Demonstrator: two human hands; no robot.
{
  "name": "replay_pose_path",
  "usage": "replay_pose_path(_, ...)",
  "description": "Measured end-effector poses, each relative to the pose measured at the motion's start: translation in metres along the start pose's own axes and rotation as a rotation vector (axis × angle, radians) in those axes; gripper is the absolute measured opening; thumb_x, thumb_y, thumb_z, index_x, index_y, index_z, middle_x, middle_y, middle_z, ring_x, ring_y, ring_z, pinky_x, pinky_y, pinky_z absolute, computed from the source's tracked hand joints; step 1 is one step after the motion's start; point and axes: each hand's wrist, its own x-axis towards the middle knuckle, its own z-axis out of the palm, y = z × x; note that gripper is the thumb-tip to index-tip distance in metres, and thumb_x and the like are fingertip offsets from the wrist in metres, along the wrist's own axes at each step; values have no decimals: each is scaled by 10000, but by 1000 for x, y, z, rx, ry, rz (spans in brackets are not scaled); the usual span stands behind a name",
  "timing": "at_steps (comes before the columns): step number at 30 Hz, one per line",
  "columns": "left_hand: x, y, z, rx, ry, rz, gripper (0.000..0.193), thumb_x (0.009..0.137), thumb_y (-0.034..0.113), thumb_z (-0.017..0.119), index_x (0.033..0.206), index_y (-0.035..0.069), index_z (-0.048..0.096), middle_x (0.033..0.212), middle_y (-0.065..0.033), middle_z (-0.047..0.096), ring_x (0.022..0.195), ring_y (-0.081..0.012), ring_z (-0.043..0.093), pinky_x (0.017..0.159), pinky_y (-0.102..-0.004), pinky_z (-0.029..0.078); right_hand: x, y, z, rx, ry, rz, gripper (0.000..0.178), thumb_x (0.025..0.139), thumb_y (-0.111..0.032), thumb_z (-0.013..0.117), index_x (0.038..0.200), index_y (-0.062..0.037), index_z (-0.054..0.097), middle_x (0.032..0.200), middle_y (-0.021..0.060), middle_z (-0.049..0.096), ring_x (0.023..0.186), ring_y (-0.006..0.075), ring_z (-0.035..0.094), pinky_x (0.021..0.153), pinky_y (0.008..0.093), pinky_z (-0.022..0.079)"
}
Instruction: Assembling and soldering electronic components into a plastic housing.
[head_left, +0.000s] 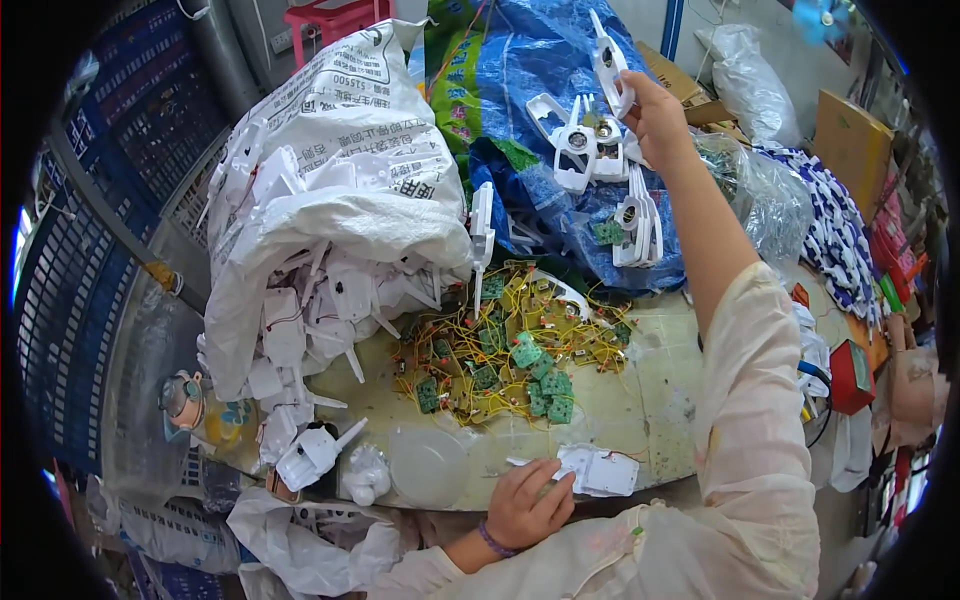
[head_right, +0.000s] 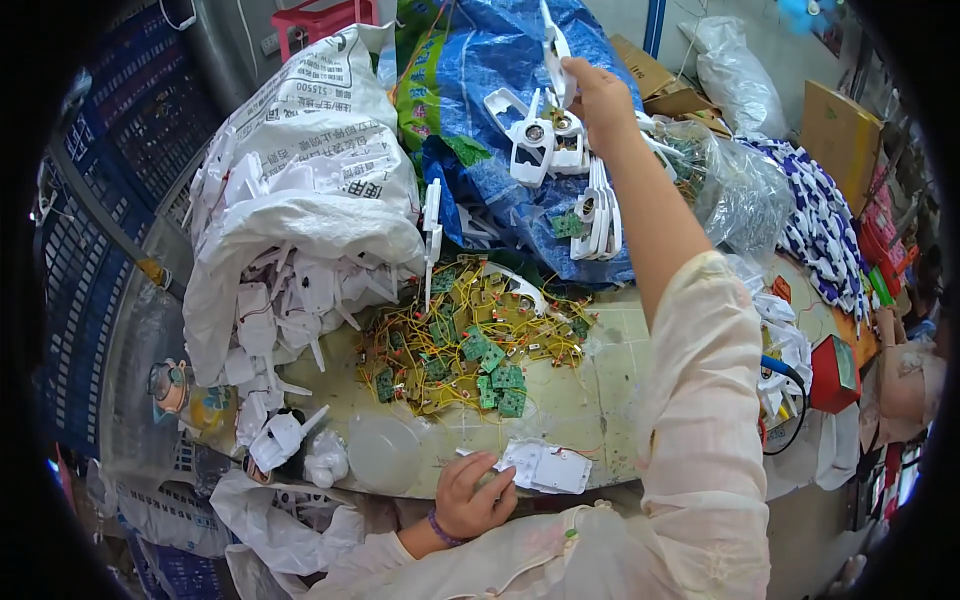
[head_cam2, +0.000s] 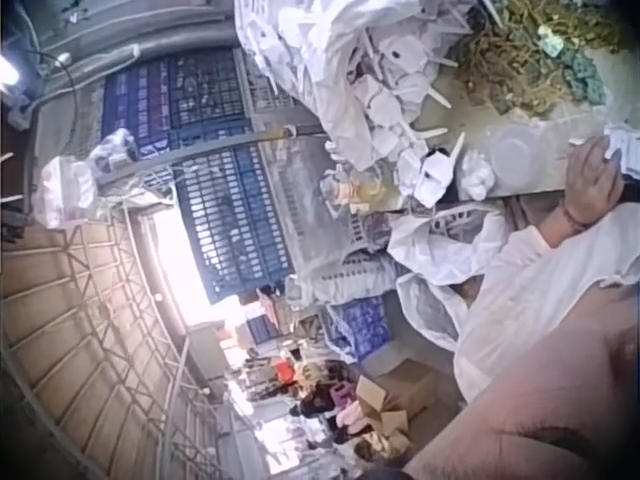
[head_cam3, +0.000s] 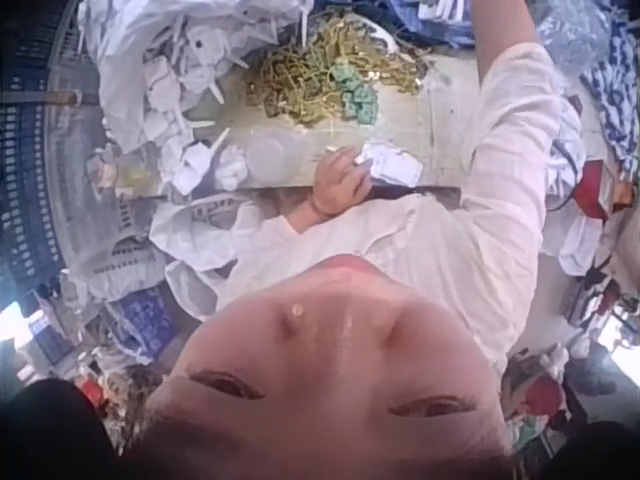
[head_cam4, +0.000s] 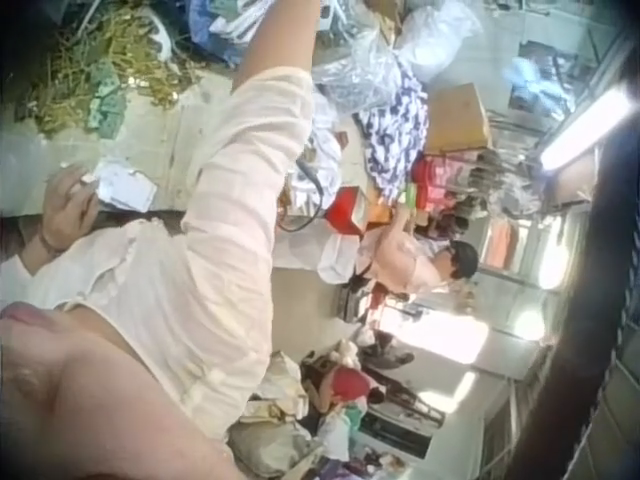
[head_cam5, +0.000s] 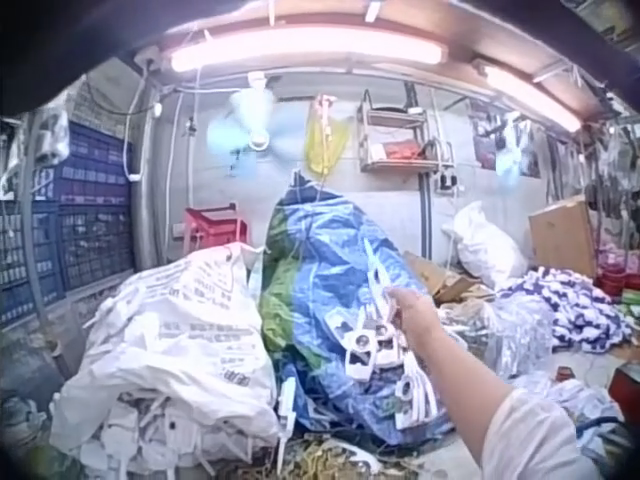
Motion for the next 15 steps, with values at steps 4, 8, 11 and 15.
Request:
replay_pose_path(4, 2, 2, 4, -77, 7, -27, 330, 738, 102, 708, 1060, 100, 640, 1163, -96, 539, 1018, -270, 576, 818, -368, 484, -55, -31, -3, 106, -279, 164, 348, 861, -300, 617, 1017, 11, 603, 975, 82, 648, 913, 211, 637, 866, 326, 490)
replay_pose_path(8, 6, 0, -2, -141, 94, -172, 476, 720, 101, 732, 1160, 58, 556, 1230, -180, 501, 1132, -383, 503, 914, -430, 447, -144, -42, 9, 217, -467, 285, 334, 861, -270, 559, 1019, 20, 607, 1046, 144, 656, 951, 248, 652, 898, 335, 492)
replay_pose_path(11, 48, -4, -16, -195, 285, -298, 822, 722, 53, 734, 1413, 46, 290, 1433, -204, 327, 1286, -421, 372, 1020, -457, 376, -200, -43, 4, 300, -537, 426, 314, 842, -246, 565, 990, 30, 589, 1055, 181, 657, 919, 237, 652, 835, 327, 520)
replay_pose_path(15, 91, -3, -20, -1041, 103, -687, 814, 800, -82, 638, 1451, 60, 169, 1440, -151, 297, 1237, -292, 454, 934, -366, 475, -254, -29, -34, 239, -566, 543, 428, 809, -306, 589, 1045, 51, 565, 1149, 253, 607, 1005, 284, 631, 884, 391, 504)
